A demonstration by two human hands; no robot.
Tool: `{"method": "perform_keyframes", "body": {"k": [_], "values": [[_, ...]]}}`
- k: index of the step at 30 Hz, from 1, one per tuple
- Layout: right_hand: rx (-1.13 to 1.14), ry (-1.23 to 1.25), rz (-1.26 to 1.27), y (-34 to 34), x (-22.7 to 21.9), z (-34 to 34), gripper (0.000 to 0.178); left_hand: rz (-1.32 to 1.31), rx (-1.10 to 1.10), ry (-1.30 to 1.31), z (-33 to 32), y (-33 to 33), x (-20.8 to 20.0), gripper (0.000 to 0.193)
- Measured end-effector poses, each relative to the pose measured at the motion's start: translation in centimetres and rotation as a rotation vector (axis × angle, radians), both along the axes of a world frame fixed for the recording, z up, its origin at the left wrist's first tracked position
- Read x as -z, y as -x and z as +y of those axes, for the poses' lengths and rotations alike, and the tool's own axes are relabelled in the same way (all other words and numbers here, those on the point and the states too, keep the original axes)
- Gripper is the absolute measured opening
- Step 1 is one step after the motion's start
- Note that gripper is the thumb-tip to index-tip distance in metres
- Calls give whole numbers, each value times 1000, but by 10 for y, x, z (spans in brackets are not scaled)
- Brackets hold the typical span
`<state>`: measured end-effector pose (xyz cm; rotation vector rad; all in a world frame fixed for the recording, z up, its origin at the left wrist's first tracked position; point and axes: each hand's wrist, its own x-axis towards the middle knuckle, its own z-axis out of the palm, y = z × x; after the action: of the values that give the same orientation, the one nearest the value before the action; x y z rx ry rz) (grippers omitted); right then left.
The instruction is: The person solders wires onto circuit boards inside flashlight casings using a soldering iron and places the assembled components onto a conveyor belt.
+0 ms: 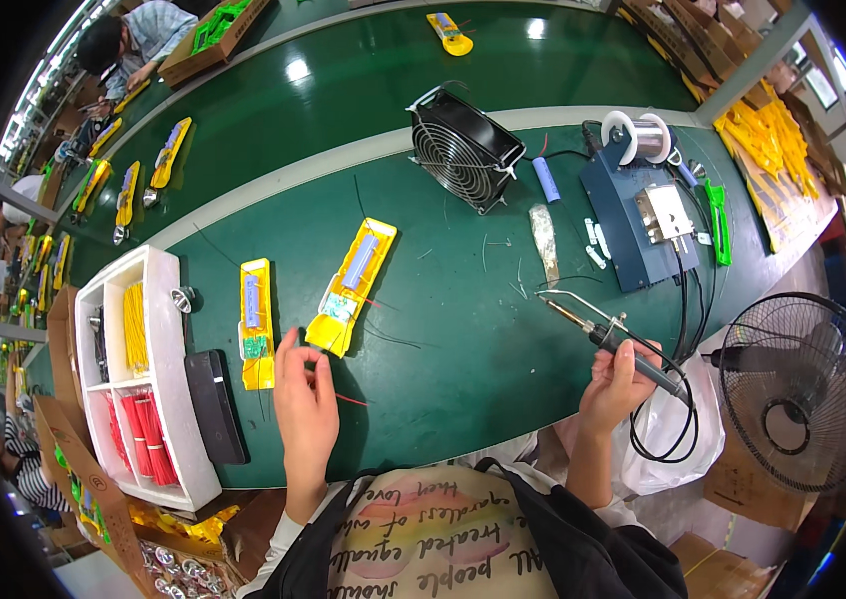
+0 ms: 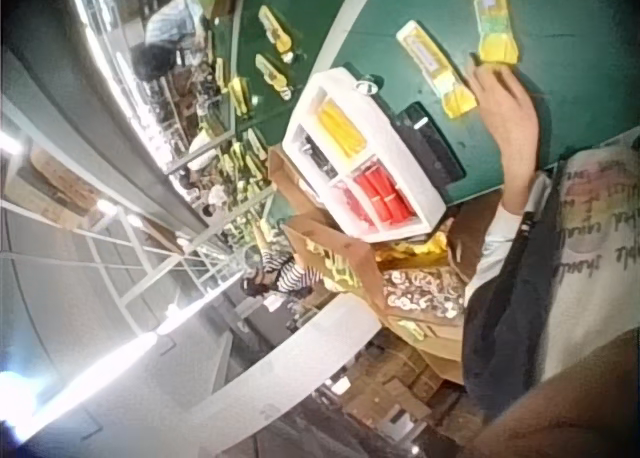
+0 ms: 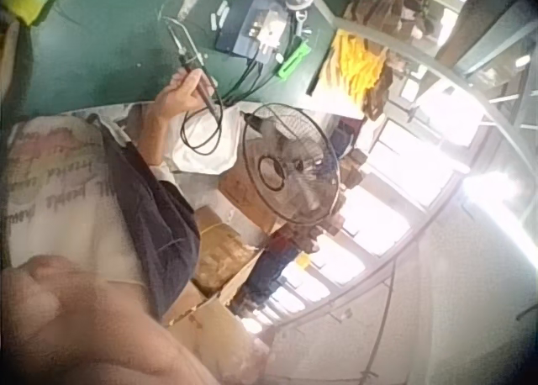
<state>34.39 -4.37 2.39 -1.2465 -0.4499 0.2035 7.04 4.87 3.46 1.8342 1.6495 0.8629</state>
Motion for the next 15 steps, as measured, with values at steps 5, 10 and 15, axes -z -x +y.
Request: {"method": "perform_keyframes", "body": {"k": [5,10,15], "values": [[-47,-44,6,4,-8,-1,7,-59,91,69,1,5,7,6],[-170,-93,-36,22,-17,-3,9,-198,17,43,-15,5,4,6],[-218,-107,-75,64,-33,13,18,-259,-107,-50,-7,-3,2,5]]}}
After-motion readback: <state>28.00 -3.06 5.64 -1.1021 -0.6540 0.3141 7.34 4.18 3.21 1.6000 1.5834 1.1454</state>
